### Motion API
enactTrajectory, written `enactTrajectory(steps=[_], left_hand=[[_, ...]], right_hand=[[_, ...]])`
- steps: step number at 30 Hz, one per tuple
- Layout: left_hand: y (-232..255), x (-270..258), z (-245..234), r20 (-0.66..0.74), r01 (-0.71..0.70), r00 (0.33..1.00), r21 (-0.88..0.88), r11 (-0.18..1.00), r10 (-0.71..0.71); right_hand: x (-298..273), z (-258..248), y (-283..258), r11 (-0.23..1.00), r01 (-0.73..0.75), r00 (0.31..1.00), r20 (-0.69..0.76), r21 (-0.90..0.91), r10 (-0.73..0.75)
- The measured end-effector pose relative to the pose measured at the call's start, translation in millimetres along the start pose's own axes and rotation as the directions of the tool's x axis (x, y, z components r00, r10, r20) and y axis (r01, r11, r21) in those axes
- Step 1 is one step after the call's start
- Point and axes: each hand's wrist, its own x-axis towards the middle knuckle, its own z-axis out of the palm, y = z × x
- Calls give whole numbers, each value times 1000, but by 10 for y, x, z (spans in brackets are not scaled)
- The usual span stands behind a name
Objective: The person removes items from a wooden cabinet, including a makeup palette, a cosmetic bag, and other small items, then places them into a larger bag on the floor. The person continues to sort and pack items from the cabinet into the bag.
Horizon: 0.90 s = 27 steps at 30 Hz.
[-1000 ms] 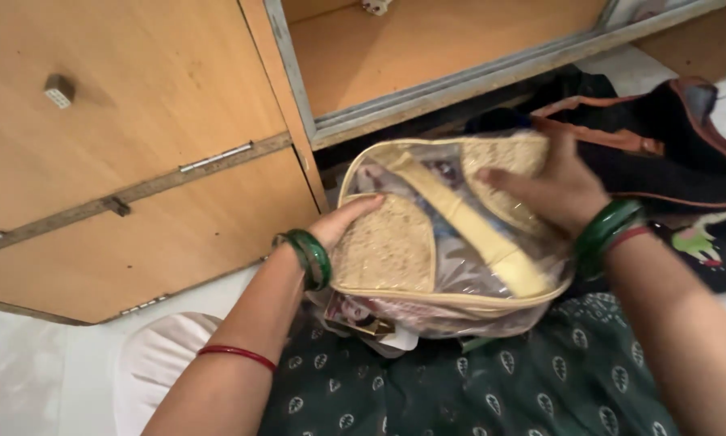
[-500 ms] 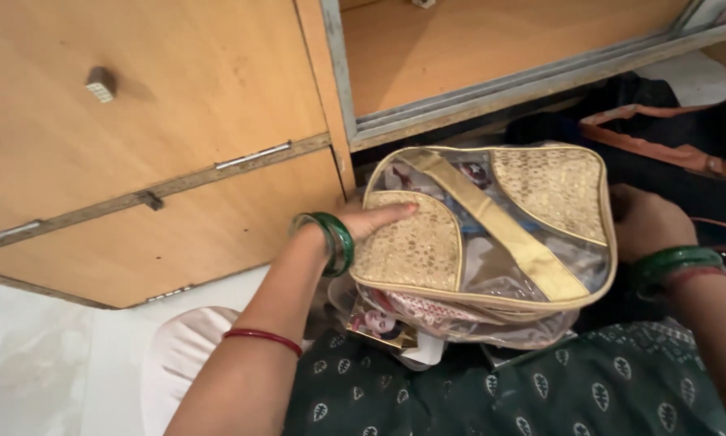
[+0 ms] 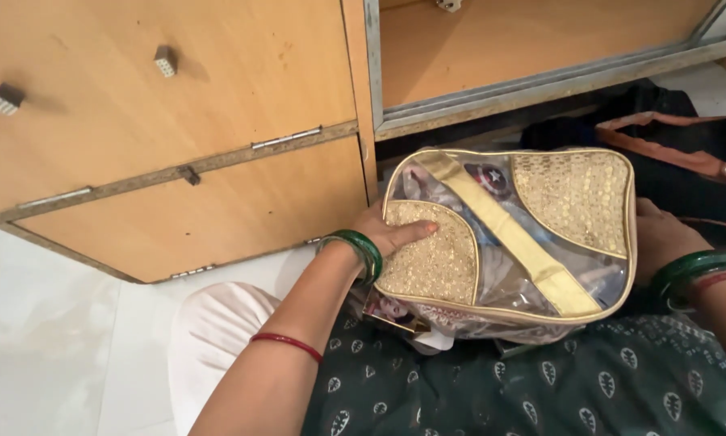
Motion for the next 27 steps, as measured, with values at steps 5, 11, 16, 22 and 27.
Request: enactTrajectory(steps=[5, 11, 16, 22, 27], left_hand=[[0, 19, -9, -11, -13, 1000, 17, 1000, 13], [37, -10, 1, -37, 89, 995, 36, 995, -87], [8, -76, 34, -56, 33, 998, -13, 999, -34], [-4, -120, -86, -3, 6, 1000, 54, 999, -6], [6, -42, -120, 1, 10, 1000, 23, 1000, -10]], right_hand=[[-193, -88, -28, 1000, -23, 995, -99, 21, 25], [-287, -482, -130, 955, -286, 958, -6, -79, 286], [-181, -491, -136, 914, -397, 918, -27, -84, 396], [-106, -337, -67, 960, -280, 957, -82, -30, 277], [-99, -441, -21, 941, -293, 955, 1, -168, 298]])
